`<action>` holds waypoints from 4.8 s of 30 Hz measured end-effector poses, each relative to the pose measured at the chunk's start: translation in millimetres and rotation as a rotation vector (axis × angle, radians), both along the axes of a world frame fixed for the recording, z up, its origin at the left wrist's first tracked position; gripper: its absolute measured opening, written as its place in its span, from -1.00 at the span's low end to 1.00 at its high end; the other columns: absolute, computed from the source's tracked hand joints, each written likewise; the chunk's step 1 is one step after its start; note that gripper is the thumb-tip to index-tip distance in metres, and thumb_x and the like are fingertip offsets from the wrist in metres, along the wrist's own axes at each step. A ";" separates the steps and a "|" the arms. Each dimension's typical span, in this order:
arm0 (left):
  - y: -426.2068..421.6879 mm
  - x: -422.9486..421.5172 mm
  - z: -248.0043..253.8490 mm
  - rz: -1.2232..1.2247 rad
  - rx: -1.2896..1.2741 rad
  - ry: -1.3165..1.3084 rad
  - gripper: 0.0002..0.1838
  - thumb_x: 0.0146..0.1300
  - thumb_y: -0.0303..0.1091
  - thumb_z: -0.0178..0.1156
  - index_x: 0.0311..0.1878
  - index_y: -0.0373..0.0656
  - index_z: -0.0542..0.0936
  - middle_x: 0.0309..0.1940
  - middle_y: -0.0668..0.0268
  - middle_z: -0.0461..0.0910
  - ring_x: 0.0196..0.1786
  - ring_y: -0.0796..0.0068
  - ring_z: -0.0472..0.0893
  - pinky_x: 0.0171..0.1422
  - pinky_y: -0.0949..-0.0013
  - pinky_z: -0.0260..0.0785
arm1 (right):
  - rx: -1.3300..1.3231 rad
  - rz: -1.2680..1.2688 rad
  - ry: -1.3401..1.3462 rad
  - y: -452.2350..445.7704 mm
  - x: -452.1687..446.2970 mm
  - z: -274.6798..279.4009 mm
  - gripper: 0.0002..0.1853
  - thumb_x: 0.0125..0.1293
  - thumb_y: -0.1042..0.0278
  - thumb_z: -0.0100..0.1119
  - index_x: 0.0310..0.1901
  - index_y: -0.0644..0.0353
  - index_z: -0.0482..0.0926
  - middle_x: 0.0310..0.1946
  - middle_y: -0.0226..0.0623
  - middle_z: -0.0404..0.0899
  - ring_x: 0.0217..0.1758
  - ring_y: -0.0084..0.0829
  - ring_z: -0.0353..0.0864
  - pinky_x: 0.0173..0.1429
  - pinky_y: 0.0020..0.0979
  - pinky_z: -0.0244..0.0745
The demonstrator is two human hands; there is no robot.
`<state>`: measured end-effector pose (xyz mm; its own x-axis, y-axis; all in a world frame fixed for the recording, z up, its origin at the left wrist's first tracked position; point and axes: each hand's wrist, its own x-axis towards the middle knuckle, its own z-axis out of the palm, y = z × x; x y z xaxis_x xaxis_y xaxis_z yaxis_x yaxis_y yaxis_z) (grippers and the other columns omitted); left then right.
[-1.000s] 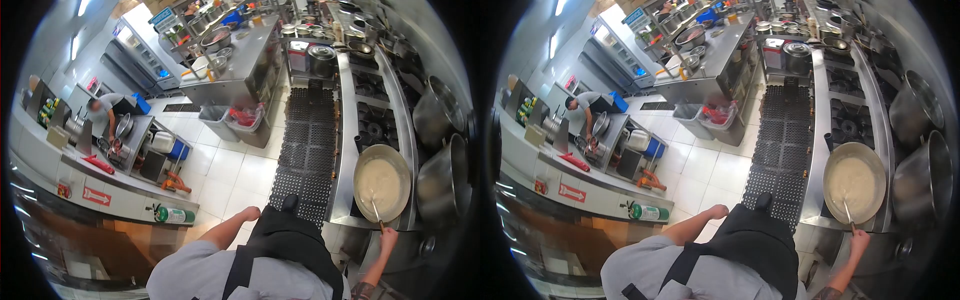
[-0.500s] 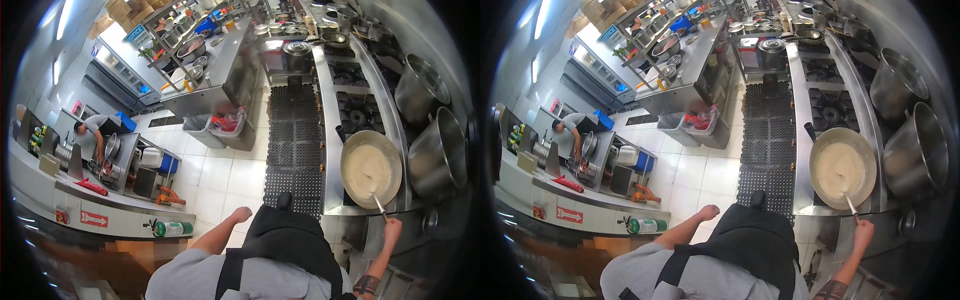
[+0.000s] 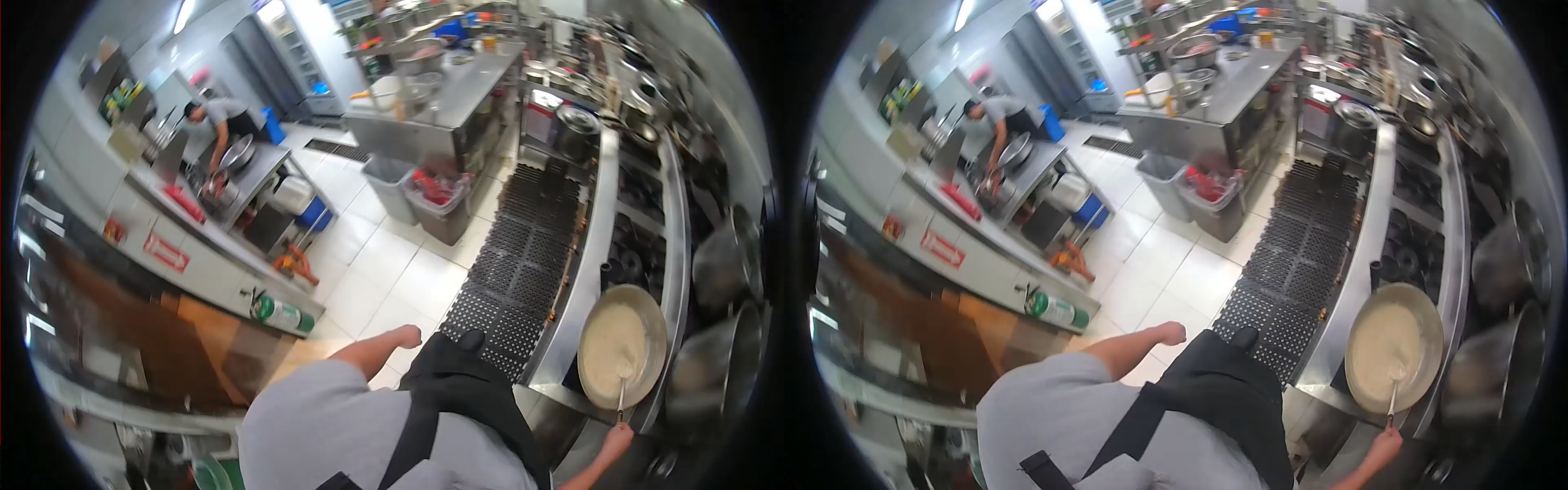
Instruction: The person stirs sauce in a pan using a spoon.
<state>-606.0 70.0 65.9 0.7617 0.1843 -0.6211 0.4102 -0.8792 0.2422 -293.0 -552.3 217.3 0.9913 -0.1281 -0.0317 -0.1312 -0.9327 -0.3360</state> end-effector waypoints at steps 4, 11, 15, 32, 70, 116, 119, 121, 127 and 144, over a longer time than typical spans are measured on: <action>-2.9 2.7 9.2 0.083 0.008 0.140 -0.64 0.09 -0.19 0.09 -0.30 -0.32 0.67 -0.24 -0.13 0.62 -0.10 -0.06 0.60 0.00 0.05 0.44 | 0.033 0.090 0.031 66.5 -10.1 11.8 -0.73 0.24 0.35 0.03 -0.28 0.41 0.61 -0.36 0.21 0.57 -0.27 0.19 0.55 -0.18 0.01 0.41; -14.2 -6.7 -22.2 0.061 -0.081 -0.173 -0.65 0.10 -0.16 0.09 -0.35 -0.28 0.66 -0.27 -0.05 0.63 -0.14 -0.05 0.61 -0.02 0.04 0.44 | -0.011 0.045 0.086 -18.8 -15.0 4.3 -0.71 0.22 0.33 -0.01 -0.31 0.41 0.62 -0.37 0.21 0.57 -0.27 0.20 0.54 -0.18 0.03 0.42; -23.2 -17.8 -4.6 0.034 -0.062 -0.027 -0.66 0.14 -0.17 0.05 -0.34 -0.27 0.66 -0.24 -0.05 0.62 -0.12 -0.06 0.59 0.00 0.03 0.43 | -0.072 0.199 -0.037 59.1 -7.8 11.3 -0.63 0.35 0.20 -0.02 -0.28 0.38 0.63 -0.39 0.21 0.54 -0.28 0.21 0.52 -0.20 0.06 0.40; -2.7 -7.1 46.2 0.110 -0.287 0.039 -0.72 0.26 -0.33 0.04 -0.10 -0.33 0.59 -0.26 0.16 0.63 -0.30 0.36 0.62 -0.26 0.35 0.45 | 0.124 -0.104 0.205 46.0 -44.4 46.9 -0.73 0.23 0.29 0.03 -0.34 0.28 0.67 -0.32 0.07 0.62 -0.23 0.05 0.62 -0.10 -0.06 0.52; -10.2 2.8 24.4 0.565 -0.399 0.045 -0.72 0.09 -0.26 0.12 -0.16 -0.13 0.65 -0.11 0.09 0.64 -0.06 0.12 0.62 0.04 0.19 0.47 | 0.167 -0.127 0.127 18.6 -12.3 46.2 -0.62 0.13 0.13 0.25 -0.49 0.40 0.61 -0.50 0.19 0.54 -0.37 0.12 0.58 -0.29 -0.03 0.40; -14.9 -21.6 -2.4 0.182 -0.044 -0.039 -0.62 0.05 -0.16 0.08 -0.35 -0.34 0.67 -0.26 -0.13 0.62 -0.13 -0.10 0.60 0.00 0.04 0.43 | -0.129 -0.014 0.078 6.2 28.2 30.5 -0.66 0.15 0.25 0.15 -0.35 0.48 0.60 -0.41 0.21 0.56 -0.27 0.19 0.55 -0.13 -0.05 0.43; -14.8 -23.9 -5.9 0.187 -0.057 -0.039 -0.61 0.04 -0.15 0.11 -0.34 -0.35 0.66 -0.26 -0.13 0.62 -0.13 -0.10 0.60 -0.01 0.04 0.43 | -0.060 0.025 0.133 22.7 31.1 15.5 -0.66 0.14 0.23 0.17 -0.30 0.44 0.60 -0.41 0.18 0.57 -0.26 0.19 0.54 -0.13 -0.05 0.43; -15.9 -25.6 -6.2 0.254 -0.067 -0.048 -0.61 0.04 -0.15 0.12 -0.33 -0.35 0.67 -0.25 -0.12 0.62 -0.12 -0.09 0.60 0.00 0.05 0.43 | -0.041 0.101 0.179 -6.1 32.7 -3.4 -0.66 0.13 0.22 0.18 -0.27 0.41 0.61 -0.40 0.16 0.58 -0.26 0.19 0.54 -0.13 -0.05 0.43; -22.1 -27.4 3.1 0.257 -0.087 0.015 -0.60 0.01 -0.16 0.12 -0.31 -0.35 0.67 -0.23 -0.13 0.62 -0.10 -0.08 0.60 0.02 0.06 0.43 | 0.070 0.137 0.011 -95.9 55.5 -39.5 -0.70 0.12 0.30 0.18 -0.20 0.37 0.61 -0.41 0.15 0.57 -0.35 0.09 0.53 -0.19 -0.14 0.42; -16.7 -25.5 -10.5 -0.139 -0.052 0.155 -0.56 0.28 -0.03 -0.02 -0.19 -0.20 0.67 -0.08 0.00 0.61 0.02 -0.02 0.56 0.10 0.05 0.40 | 0.036 0.023 -0.011 53.9 16.8 21.6 -0.71 0.20 0.22 0.06 -0.16 0.18 0.64 -0.31 0.06 0.59 -0.22 0.12 0.57 -0.14 -0.08 0.46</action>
<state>-631.5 53.3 55.3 0.6725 0.0487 -0.7385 0.3213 -0.9181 0.2320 -276.3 -498.4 238.9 0.9943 -0.1039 -0.0249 -0.1057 -0.9226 -0.3711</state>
